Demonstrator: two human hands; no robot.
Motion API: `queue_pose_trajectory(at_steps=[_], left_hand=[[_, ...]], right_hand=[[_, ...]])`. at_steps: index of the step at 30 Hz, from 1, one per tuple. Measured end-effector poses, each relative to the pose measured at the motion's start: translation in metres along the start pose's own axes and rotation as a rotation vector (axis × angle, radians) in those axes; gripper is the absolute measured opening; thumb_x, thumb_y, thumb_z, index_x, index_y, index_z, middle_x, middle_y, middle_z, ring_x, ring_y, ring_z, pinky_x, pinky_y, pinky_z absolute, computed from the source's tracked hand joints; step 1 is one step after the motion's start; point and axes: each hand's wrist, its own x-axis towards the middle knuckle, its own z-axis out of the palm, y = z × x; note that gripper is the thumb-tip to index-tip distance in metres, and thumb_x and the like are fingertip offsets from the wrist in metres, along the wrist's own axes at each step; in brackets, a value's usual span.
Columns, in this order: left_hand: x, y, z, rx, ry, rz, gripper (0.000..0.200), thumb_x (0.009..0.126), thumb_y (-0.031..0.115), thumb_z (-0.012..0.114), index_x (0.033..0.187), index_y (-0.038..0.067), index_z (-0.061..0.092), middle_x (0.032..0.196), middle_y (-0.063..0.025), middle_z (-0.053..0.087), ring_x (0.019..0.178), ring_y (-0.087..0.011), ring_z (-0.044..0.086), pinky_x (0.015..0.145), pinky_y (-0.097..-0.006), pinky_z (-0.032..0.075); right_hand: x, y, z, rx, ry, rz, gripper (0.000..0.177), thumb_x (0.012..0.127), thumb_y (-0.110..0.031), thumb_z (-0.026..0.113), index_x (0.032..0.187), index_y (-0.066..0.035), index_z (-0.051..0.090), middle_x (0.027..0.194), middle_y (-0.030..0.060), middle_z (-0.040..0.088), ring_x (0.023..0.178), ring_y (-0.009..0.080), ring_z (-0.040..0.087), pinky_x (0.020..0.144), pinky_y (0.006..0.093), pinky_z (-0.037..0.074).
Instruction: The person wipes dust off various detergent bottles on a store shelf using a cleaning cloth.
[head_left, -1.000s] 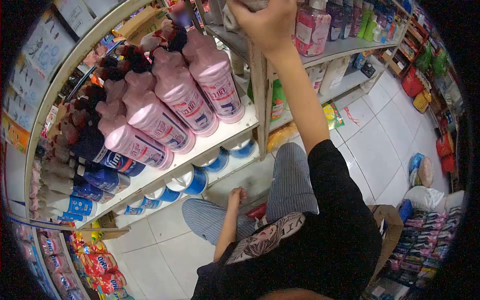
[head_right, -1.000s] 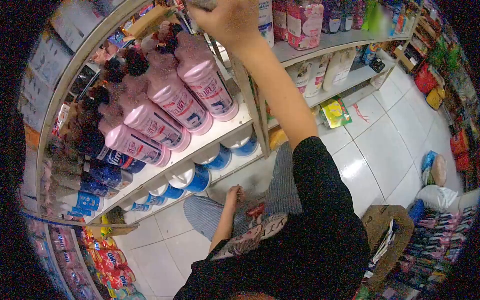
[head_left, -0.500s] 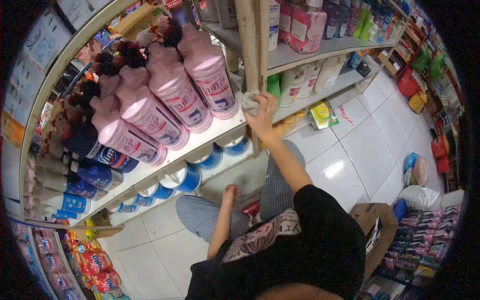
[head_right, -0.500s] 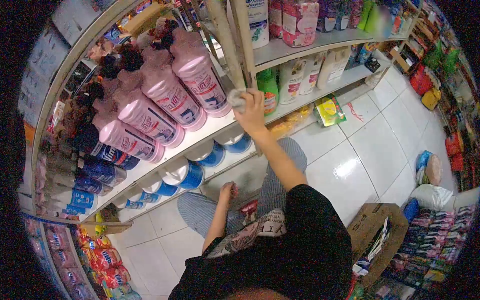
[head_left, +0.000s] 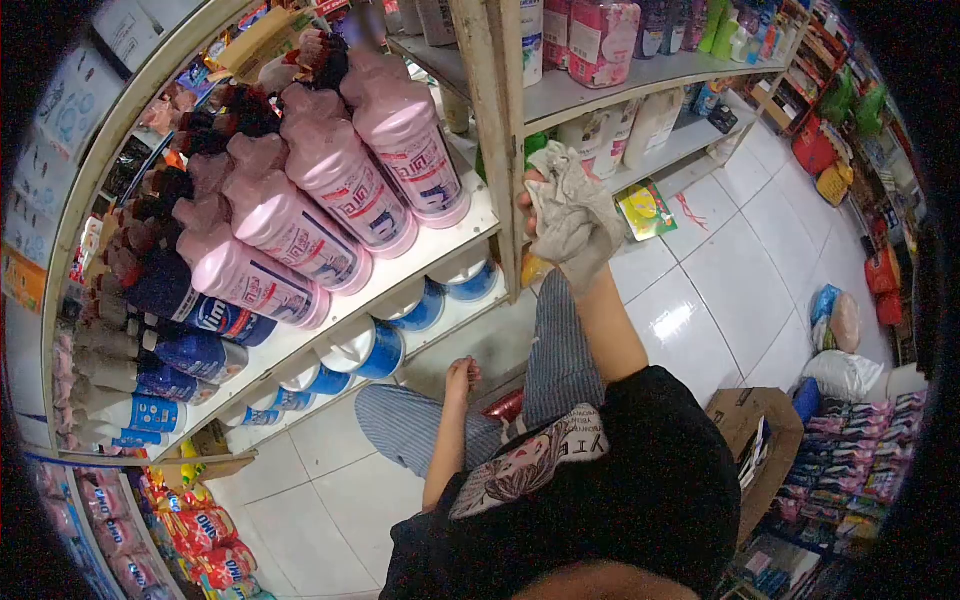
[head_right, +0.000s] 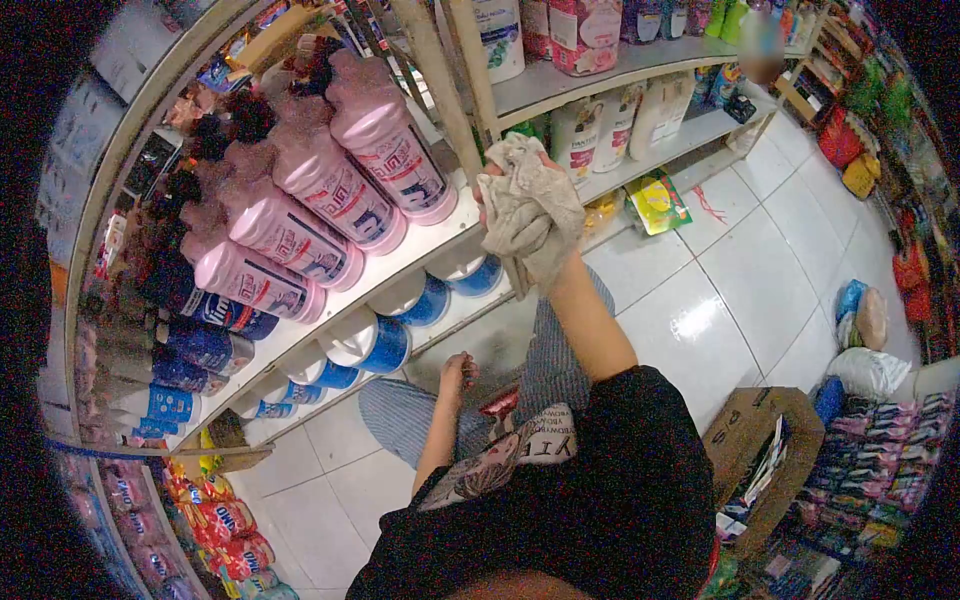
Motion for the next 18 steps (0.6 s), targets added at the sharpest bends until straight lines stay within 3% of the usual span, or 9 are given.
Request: queue_pose_trajectory(at_steps=[4, 5, 8, 11, 12, 13, 14, 15, 18], left_hand=[[-0.003, 0.001, 0.002, 0.005, 0.004, 0.031, 0.023, 0.074, 0.031, 0.044, 0.076, 0.008, 0.047, 0.062, -0.0019, 0.049, 0.051, -0.0103, 0.046, 0.041, -0.0212, 0.031], [-0.002, 0.0, 0.001, 0.015, 0.011, 0.024, 0.023, 0.074, 0.031, 0.044, 0.076, 0.008, 0.047, 0.062, -0.0019, 0.049, 0.051, -0.0103, 0.046, 0.04, -0.0211, 0.031], [-0.005, 0.004, 0.002, -0.008, 0.01, 0.025, 0.021, 0.074, 0.03, 0.045, 0.072, 0.009, 0.048, 0.06, -0.0003, 0.049, 0.05, -0.009, 0.046, 0.041, -0.0203, 0.031], [-0.001, 0.001, 0.001, -0.033, -0.014, 0.02, 0.02, 0.073, 0.029, 0.046, 0.07, 0.01, 0.048, 0.059, 0.001, 0.049, 0.05, -0.0079, 0.046, 0.042, -0.0195, 0.031], [0.001, 0.0, 0.001, -0.031, -0.004, 0.013, 0.02, 0.073, 0.03, 0.045, 0.069, 0.01, 0.048, 0.058, 0.0008, 0.049, 0.049, -0.0081, 0.046, 0.042, -0.0193, 0.03], [0.002, 0.001, 0.002, -0.029, 0.008, 0.006, 0.021, 0.073, 0.03, 0.045, 0.069, 0.01, 0.048, 0.058, 0.0006, 0.049, 0.049, -0.0082, 0.046, 0.041, -0.0191, 0.029], [0.002, 0.0, 0.004, -0.007, 0.036, 0.039, 0.02, 0.074, 0.029, 0.045, 0.069, 0.009, 0.048, 0.056, 0.0001, 0.049, 0.047, -0.0082, 0.046, 0.04, -0.0192, 0.03], [0.0, 0.002, 0.005, -0.01, 0.037, 0.04, 0.02, 0.074, 0.029, 0.045, 0.069, 0.009, 0.048, 0.056, 0.0001, 0.049, 0.047, -0.0082, 0.046, 0.04, -0.0192, 0.03], [-0.001, -0.001, 0.001, -0.008, 0.04, 0.016, 0.018, 0.074, 0.027, 0.045, 0.069, 0.009, 0.048, 0.055, -0.0005, 0.048, 0.047, -0.0083, 0.046, 0.039, -0.0193, 0.031]], right_hand=[[0.015, -0.012, -0.003, -0.23, -0.106, -0.09, 0.032, 0.072, -0.024, 0.048, 0.094, -0.001, 0.042, 0.079, 0.0112, 0.05, 0.07, 0.0273, 0.051, 0.055, 0.0361, 0.047], [0.024, -0.023, -0.004, -0.27, -0.071, -0.211, 0.033, 0.07, -0.02, 0.05, 0.096, -0.001, 0.041, 0.08, 0.0106, 0.05, 0.072, 0.0261, 0.051, 0.057, 0.0346, 0.047], [0.038, -0.042, 0.069, -0.749, 0.146, -0.763, 0.039, 0.067, -0.012, 0.054, 0.101, -0.003, 0.038, 0.088, 0.0084, 0.046, 0.08, 0.0228, 0.047, 0.067, 0.0312, 0.041], [0.074, -0.048, 0.128, -0.842, -0.086, -1.403, 0.037, 0.06, -0.004, 0.057, 0.092, -0.002, 0.038, 0.09, 0.0083, 0.044, 0.085, 0.0193, 0.043, 0.073, 0.0298, 0.035], [0.084, -0.055, 0.14, -1.052, -0.103, -1.446, 0.033, 0.062, -0.008, 0.057, 0.089, -0.004, 0.039, 0.086, 0.0104, 0.039, 0.082, 0.021, 0.039, 0.072, 0.0325, 0.032], [0.107, -0.056, 0.141, -1.127, -0.076, -1.652, 0.033, 0.067, -0.01, 0.054, 0.093, -0.003, 0.037, 0.088, 0.009, 0.039, 0.084, 0.0176, 0.037, 0.074, 0.0302, 0.031], [0.122, -0.062, 0.142, -1.445, -0.025, -1.811, 0.037, 0.066, -0.009, 0.055, 0.096, -0.002, 0.035, 0.089, 0.0099, 0.038, 0.084, 0.0184, 0.037, 0.075, 0.0292, 0.029], [0.137, -0.061, 0.139, -1.507, -0.143, -1.709, 0.038, 0.065, -0.008, 0.055, 0.096, -0.001, 0.035, 0.09, 0.0107, 0.038, 0.085, 0.0184, 0.036, 0.076, 0.0292, 0.028], [0.148, -0.049, 0.119, -1.618, -0.125, -1.749, 0.037, 0.066, -0.008, 0.053, 0.097, 0.0, 0.035, 0.091, 0.0116, 0.039, 0.086, 0.0195, 0.037, 0.077, 0.0294, 0.028]])
